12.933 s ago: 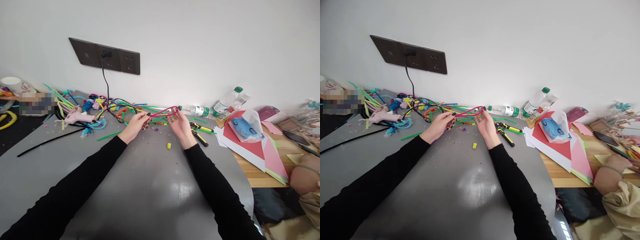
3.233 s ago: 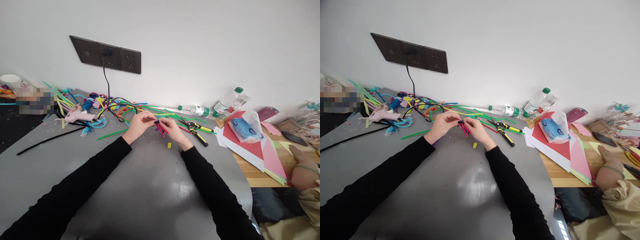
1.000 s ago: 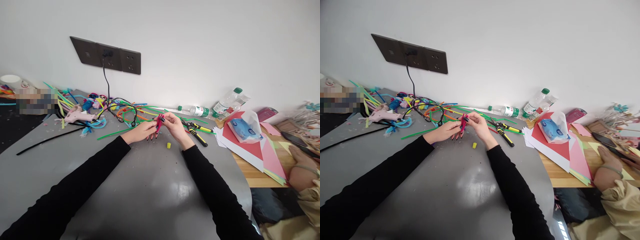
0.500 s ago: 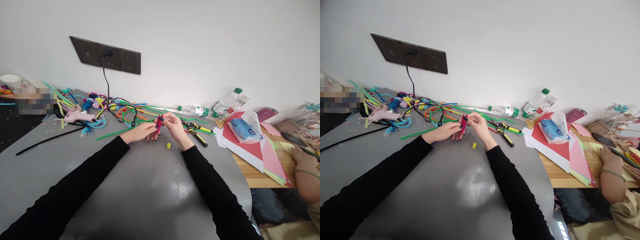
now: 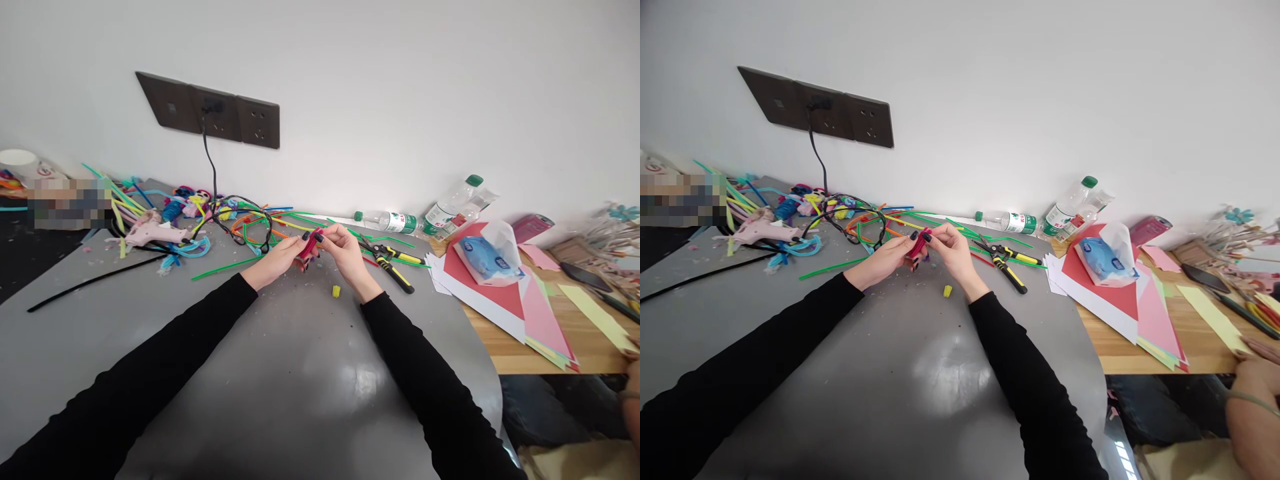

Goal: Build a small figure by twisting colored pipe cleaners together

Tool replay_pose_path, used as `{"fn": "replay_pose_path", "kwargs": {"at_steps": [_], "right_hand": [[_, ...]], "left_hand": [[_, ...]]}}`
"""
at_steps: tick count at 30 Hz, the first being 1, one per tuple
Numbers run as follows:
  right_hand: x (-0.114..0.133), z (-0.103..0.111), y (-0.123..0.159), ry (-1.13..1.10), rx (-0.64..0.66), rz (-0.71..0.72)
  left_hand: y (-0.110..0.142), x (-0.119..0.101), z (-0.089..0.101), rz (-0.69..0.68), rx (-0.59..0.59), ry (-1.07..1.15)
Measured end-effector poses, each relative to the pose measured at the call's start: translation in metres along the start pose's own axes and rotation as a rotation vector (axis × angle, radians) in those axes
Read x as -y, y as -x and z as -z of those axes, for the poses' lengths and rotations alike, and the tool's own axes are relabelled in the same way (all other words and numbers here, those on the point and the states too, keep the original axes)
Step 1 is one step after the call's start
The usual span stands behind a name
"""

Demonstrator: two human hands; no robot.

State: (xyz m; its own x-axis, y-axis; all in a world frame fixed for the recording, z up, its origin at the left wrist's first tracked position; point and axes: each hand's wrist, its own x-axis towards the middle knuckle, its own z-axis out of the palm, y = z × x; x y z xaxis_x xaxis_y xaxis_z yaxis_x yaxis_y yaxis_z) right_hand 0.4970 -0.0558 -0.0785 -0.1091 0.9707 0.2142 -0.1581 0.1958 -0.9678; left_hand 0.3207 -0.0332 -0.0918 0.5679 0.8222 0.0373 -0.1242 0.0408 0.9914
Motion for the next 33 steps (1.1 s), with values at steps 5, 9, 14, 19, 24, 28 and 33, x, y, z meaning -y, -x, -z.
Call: {"fn": "replay_pose_path", "kwargs": {"at_steps": [5,9,14,19,24,28,33], "right_hand": [[0.0,0.0,0.0,0.009,-0.005,0.081],[-0.001,0.001,-0.001,0.017,-0.034,0.102],[-0.004,0.002,-0.001,-0.036,-0.03,0.069],[-0.003,0.004,-0.001,-0.089,-0.016,0.013],[0.0,0.004,-0.003,-0.191,-0.015,-0.013],[0.001,0.004,-0.002,-0.116,0.003,-0.023],[-0.003,0.005,-0.002,-0.056,-0.009,-0.005]], "left_hand": [[0.0,-0.003,-0.004,0.001,-0.034,-0.033],[0.002,-0.008,-0.005,-0.017,-0.023,-0.093],[0.003,-0.011,-0.004,-0.063,0.043,-0.153],[0.003,-0.012,-0.002,-0.126,0.065,-0.202],[0.004,-0.012,-0.002,-0.135,0.118,-0.215],[0.004,-0.011,-0.002,-0.129,0.124,-0.206],[0.006,-0.014,-0.002,-0.108,0.148,-0.236]]}}
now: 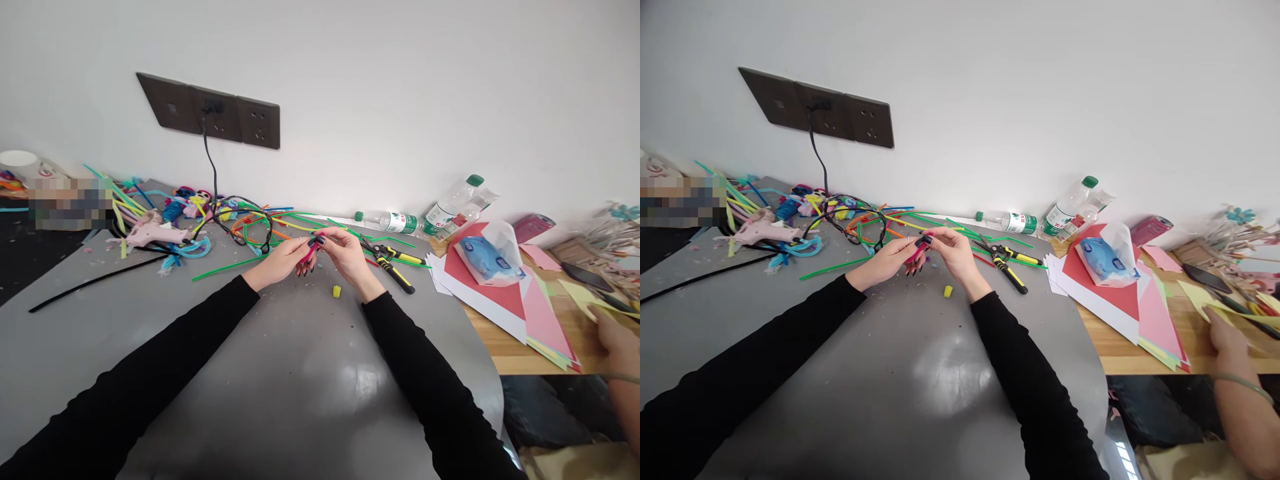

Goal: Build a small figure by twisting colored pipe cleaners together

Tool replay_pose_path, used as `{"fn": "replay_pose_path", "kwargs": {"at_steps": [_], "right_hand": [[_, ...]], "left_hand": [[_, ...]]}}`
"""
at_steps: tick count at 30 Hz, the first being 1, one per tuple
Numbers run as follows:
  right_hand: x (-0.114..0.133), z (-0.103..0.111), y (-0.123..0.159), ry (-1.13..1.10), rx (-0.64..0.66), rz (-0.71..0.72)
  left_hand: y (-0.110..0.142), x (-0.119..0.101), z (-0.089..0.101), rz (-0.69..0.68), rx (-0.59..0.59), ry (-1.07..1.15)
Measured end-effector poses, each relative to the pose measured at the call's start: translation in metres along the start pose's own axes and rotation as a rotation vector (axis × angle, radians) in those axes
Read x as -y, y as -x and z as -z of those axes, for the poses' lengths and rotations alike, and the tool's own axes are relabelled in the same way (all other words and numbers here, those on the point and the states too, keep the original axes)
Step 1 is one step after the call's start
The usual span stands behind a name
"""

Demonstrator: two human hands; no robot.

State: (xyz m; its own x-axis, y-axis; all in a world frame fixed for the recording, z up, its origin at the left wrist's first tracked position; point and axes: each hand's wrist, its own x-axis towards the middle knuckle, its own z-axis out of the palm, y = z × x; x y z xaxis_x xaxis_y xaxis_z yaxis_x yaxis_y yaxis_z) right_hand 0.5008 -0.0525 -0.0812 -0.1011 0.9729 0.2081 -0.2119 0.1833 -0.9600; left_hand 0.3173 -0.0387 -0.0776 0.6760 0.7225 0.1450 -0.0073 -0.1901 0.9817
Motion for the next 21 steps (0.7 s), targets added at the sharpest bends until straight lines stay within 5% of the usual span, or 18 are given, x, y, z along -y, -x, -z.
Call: {"fn": "replay_pose_path", "kwargs": {"at_steps": [8,15,21], "right_hand": [[-0.0014,0.0054,-0.0029,-0.001,-0.026,-0.01],[0.0006,0.0063,-0.0036,-0.084,-0.062,-0.02],[-0.0013,0.0057,-0.0034,-0.091,-0.074,0.003]], "left_hand": [[0.0004,0.0033,-0.0018,0.04,-0.102,-0.126],[0.0039,0.0043,0.0053,-0.113,-0.212,-0.845],[0.003,0.0041,0.0053,-0.086,-0.246,-0.985]]}}
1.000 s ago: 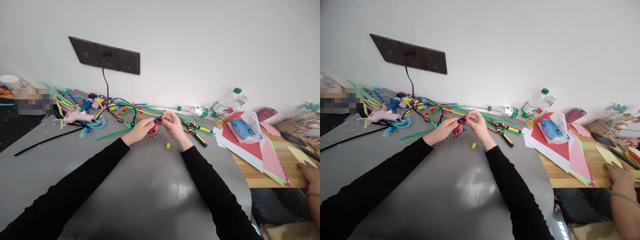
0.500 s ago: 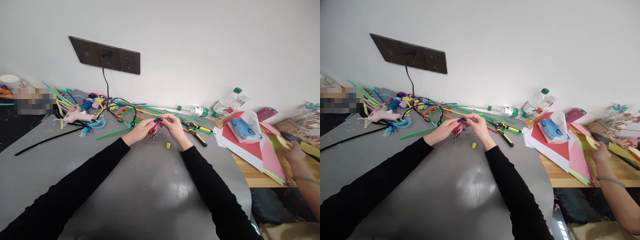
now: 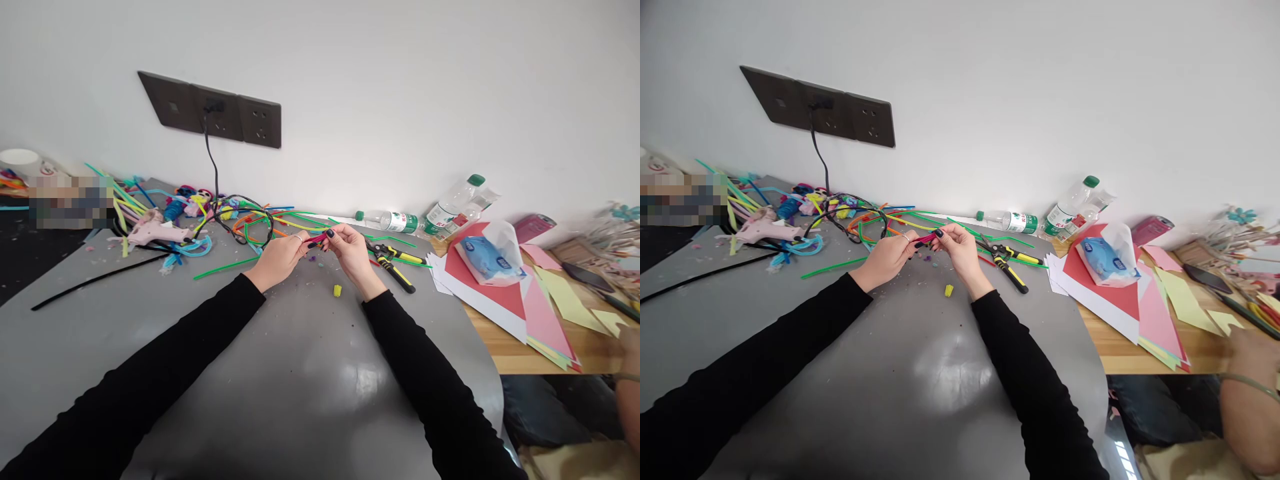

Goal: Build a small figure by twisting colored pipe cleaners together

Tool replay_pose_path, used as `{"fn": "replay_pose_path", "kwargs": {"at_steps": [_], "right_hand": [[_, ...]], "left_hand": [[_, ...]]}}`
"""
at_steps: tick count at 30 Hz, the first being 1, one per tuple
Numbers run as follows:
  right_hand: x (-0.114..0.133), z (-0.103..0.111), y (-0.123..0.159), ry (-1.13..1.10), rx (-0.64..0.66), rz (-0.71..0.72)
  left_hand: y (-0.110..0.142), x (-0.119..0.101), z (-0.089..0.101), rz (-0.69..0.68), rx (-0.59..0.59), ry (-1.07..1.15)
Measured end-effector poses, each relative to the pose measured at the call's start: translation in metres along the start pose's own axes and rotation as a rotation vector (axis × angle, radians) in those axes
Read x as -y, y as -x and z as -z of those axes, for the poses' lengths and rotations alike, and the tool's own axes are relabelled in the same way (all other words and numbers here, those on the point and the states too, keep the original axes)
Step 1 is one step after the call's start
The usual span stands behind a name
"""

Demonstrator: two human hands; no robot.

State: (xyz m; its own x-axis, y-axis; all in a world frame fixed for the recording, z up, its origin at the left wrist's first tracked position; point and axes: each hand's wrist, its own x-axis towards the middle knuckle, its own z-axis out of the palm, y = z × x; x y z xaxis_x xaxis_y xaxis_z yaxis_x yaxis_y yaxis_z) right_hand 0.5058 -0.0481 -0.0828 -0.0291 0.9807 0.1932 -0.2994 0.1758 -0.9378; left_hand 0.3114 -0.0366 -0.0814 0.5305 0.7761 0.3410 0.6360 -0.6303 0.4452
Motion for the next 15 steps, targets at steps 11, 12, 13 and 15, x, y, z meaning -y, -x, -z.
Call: {"fn": "replay_pose_path", "kwargs": {"at_steps": [11,12,13,15], "right_hand": [[0.0,-0.0025,0.0006,-0.012,-0.019,0.038],[0.0002,-0.0027,0.0007,-0.007,-0.022,0.036],[0.0005,-0.0029,0.0007,-0.002,-0.024,0.033],[0.0008,-0.0031,0.0008,-0.005,-0.025,0.031]], "left_hand": [[-0.0011,0.0055,-0.0037,-0.048,-0.134,0.086],[-0.001,0.0064,-0.0045,-0.065,-0.153,0.087],[-0.0009,0.0072,-0.0052,-0.081,-0.17,0.09],[-0.0007,0.0085,-0.0063,-0.113,-0.2,0.102]]}}
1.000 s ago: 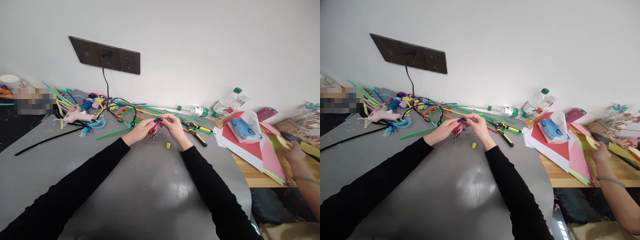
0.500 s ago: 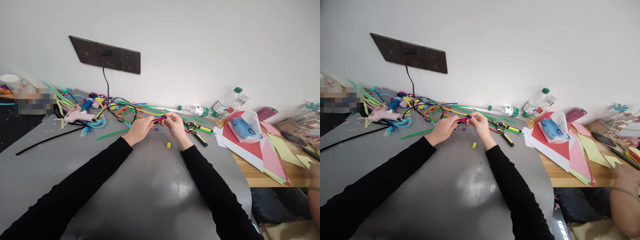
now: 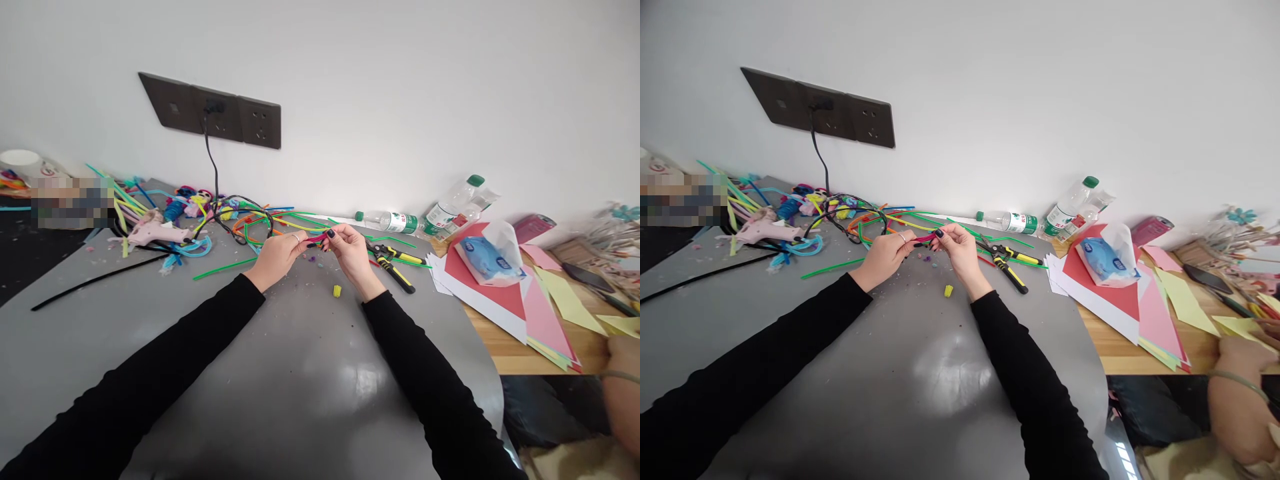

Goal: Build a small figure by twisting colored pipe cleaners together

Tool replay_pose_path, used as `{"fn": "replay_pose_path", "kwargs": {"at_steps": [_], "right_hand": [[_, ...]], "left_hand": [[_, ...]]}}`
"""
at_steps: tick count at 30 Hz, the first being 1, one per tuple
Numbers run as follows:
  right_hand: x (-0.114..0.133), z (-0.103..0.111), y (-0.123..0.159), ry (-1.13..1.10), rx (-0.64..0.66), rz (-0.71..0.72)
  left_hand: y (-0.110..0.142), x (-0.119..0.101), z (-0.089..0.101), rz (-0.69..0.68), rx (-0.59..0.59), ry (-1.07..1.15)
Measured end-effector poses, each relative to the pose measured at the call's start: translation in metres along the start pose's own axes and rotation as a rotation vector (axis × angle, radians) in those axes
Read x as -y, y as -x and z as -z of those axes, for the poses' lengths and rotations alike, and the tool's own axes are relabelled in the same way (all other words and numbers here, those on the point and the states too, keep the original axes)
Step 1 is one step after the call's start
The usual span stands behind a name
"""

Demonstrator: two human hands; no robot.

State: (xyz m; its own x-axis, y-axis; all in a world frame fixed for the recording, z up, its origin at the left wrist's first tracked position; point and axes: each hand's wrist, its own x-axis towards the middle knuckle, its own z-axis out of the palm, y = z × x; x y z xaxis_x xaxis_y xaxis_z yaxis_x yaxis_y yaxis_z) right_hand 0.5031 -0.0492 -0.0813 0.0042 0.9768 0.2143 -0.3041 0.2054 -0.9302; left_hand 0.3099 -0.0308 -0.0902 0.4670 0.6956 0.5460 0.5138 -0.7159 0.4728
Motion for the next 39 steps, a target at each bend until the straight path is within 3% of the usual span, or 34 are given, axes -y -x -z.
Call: {"fn": "replay_pose_path", "kwargs": {"at_steps": [14,25,30,39], "right_hand": [[0.001,-0.001,0.001,-0.002,0.001,0.015],[0.0,-0.001,0.001,0.041,-0.015,0.021],[-0.001,0.004,-0.001,-0.041,-0.054,0.015],[-0.003,0.005,0.001,-0.089,-0.065,-0.092]], "left_hand": [[0.001,0.0,-0.001,-0.052,-0.107,0.007],[-0.003,-0.008,0.007,0.088,-0.017,0.073],[-0.002,-0.006,0.007,0.123,0.0,0.085],[-0.001,-0.002,0.002,0.135,0.025,0.117]]}}
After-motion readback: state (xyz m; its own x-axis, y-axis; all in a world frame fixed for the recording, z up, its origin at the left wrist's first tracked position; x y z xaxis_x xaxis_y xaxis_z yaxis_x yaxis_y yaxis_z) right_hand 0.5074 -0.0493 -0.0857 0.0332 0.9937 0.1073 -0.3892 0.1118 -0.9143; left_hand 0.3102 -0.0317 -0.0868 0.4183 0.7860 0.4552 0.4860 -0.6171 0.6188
